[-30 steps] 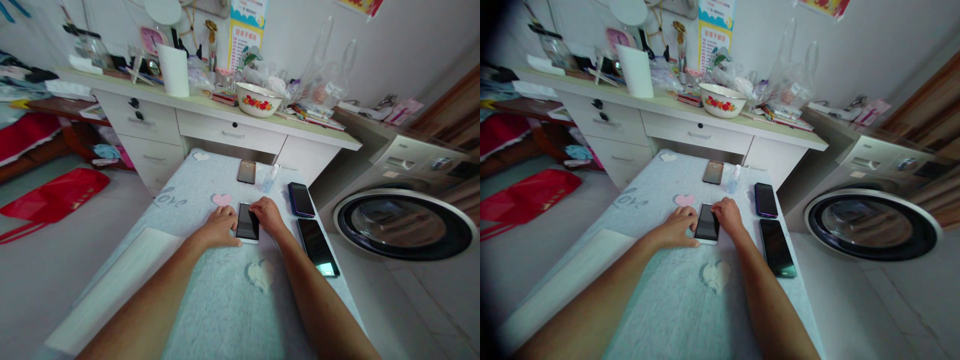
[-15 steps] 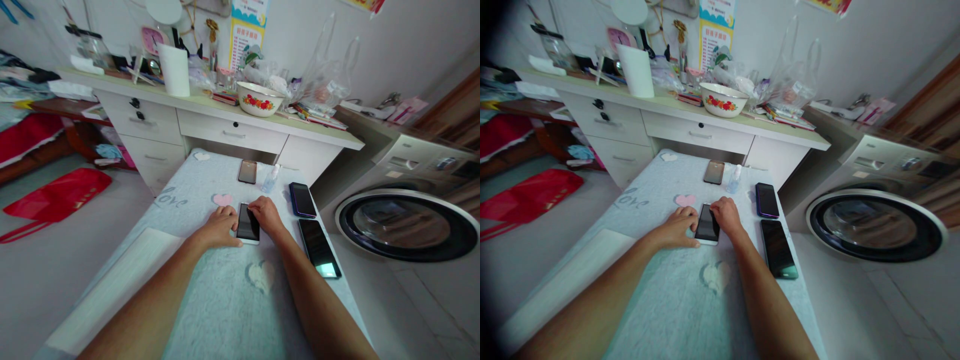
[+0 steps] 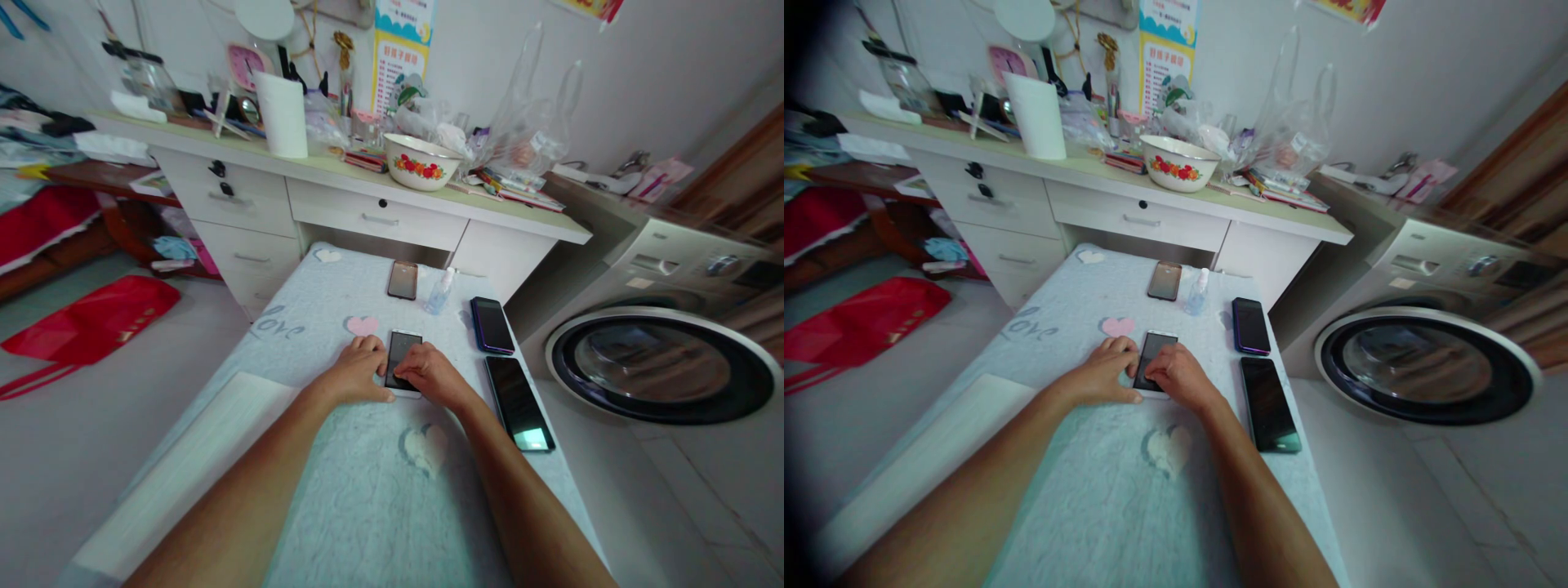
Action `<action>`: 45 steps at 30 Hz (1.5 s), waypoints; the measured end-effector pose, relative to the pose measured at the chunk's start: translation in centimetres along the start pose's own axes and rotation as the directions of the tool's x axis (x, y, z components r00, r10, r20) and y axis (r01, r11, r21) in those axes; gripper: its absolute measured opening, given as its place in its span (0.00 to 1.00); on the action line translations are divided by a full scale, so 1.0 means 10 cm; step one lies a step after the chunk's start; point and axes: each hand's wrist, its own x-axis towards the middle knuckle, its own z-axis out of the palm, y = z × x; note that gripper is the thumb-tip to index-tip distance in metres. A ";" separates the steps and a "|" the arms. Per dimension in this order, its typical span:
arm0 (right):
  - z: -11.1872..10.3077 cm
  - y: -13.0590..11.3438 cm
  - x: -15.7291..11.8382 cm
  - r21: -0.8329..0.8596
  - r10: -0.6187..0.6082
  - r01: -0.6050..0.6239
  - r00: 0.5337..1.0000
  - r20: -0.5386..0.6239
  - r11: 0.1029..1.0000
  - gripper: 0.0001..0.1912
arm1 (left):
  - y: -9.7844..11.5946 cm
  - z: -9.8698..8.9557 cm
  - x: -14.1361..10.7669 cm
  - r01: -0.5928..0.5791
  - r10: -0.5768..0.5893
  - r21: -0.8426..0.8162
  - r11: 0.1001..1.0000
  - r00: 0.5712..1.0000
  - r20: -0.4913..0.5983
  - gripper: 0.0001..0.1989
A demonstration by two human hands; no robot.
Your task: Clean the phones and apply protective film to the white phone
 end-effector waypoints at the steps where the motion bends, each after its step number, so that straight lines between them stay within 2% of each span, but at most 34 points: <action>1: -0.01 -0.02 -0.02 0.012 -0.014 0.014 1.000 0.018 1.000 0.09 | 0.00 0.00 0.00 -0.002 0.002 -0.001 1.000 1.000 0.004 0.19; 5: -0.04 -0.10 -0.07 0.058 -0.056 0.050 0.992 0.109 0.997 0.08 | -0.02 0.02 0.00 -0.015 0.014 -0.017 1.000 1.000 -0.018 0.19; 8: -0.05 -0.12 -0.07 0.074 -0.060 0.051 0.991 0.122 0.996 0.09 | -0.02 0.03 0.00 -0.024 0.023 -0.027 0.999 0.999 -0.023 0.19; 13: -0.02 -0.01 0.01 0.019 0.039 -0.039 0.999 0.000 0.999 0.10 | -0.02 0.01 0.00 -0.010 0.010 -0.016 1.000 1.000 0.001 0.18; 18: 0.01 0.21 0.13 -0.051 0.169 -0.179 0.974 -0.152 0.983 0.09 | -0.02 0.00 -0.01 -0.022 0.022 -0.015 1.000 1.000 -0.004 0.18; 27: 0.05 0.51 0.38 -0.124 0.284 -0.324 0.922 -0.262 0.938 0.09 | -0.03 0.00 0.00 -0.031 0.031 -0.019 0.999 0.999 -0.018 0.18; 34: 0.10 0.50 0.42 -0.134 0.257 -0.299 0.929 -0.266 0.945 0.09 | -0.03 -0.01 0.00 -0.033 0.032 -0.026 0.999 0.999 -0.015 0.18; 39: 0.10 0.37 0.36 -0.117 0.160 -0.186 0.966 -0.201 0.976 0.08 | -0.01 -0.03 -0.01 -0.032 0.032 -0.023 0.999 0.999 -0.004 0.18; 45: 0.06 0.20 0.22 -0.073 0.094 -0.103 0.988 -0.122 0.992 0.09 | -0.01 -0.02 -0.01 -0.014 0.014 -0.021 1.000 1.000 0.000 0.18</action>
